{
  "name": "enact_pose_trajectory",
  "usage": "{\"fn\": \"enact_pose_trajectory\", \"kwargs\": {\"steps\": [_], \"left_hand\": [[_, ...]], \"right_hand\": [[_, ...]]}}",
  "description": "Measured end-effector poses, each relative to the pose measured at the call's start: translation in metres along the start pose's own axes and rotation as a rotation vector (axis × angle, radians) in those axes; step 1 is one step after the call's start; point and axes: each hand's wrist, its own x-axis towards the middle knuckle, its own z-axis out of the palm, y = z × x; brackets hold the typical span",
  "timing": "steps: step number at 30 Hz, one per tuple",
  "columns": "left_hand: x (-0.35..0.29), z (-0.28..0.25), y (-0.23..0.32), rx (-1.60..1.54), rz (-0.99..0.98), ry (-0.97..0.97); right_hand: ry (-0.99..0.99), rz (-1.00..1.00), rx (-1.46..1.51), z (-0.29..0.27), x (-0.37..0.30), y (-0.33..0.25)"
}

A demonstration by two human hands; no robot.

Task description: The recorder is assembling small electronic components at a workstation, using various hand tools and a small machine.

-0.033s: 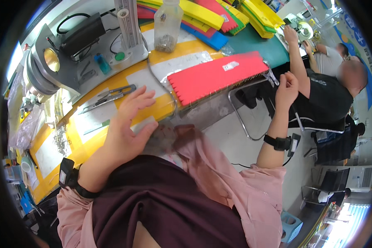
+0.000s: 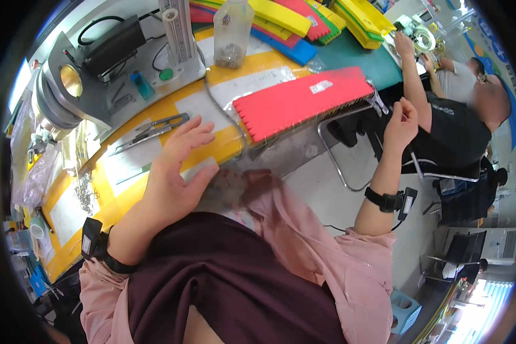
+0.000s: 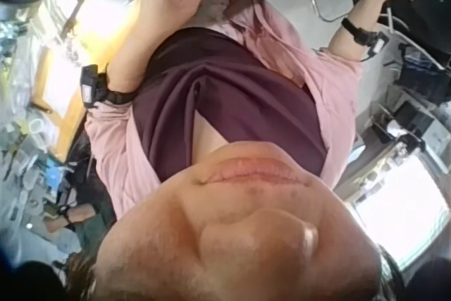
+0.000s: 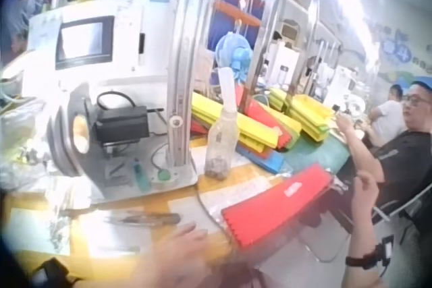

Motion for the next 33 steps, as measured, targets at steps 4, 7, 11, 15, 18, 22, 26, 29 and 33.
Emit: {"fn": "enact_pose_trajectory", "kwargs": {"steps": [4, 7, 11, 15, 18, 22, 26, 29, 33], "left_hand": [[0.002, 0.006, 0.004, 0.088, -0.014, -0.124], [0.019, 0.019, 0.008, 0.18, 0.065, -0.226], [0.03, 0.036, -0.005, 0.309, 0.114, -0.256], [0.035, 0.044, -0.012, 0.431, 0.199, -0.361], [0.037, 0.04, -0.014, 0.511, 0.242, -0.404], [0.044, 0.039, -0.01, 0.577, 0.288, -0.447], [0.047, 0.047, -0.012, 0.515, 0.293, -0.41], [0.051, 0.05, -0.011, 0.534, 0.333, -0.41], [0.051, 0.05, -0.01, 0.559, 0.328, -0.427]], "right_hand": [[-0.095, -0.004, 0.138, 0.017, -0.079, -0.097], [-0.479, -0.337, 0.349, 0.033, -0.188, -0.125], [-0.886, 0.145, 0.472, 0.041, -0.269, -0.151], [-0.869, 0.065, 0.488, 0.047, -0.304, -0.14], [-0.943, 0.143, 0.548, 0.046, -0.318, -0.135], [-0.78, 0.474, 0.548, 0.056, -0.356, -0.095], [-0.77, 0.603, 0.531, 0.055, -0.351, -0.095], [-0.753, 0.599, 0.547, 0.057, -0.353, -0.095], [-0.797, 0.523, 0.447, 0.058, -0.355, -0.089]]}}
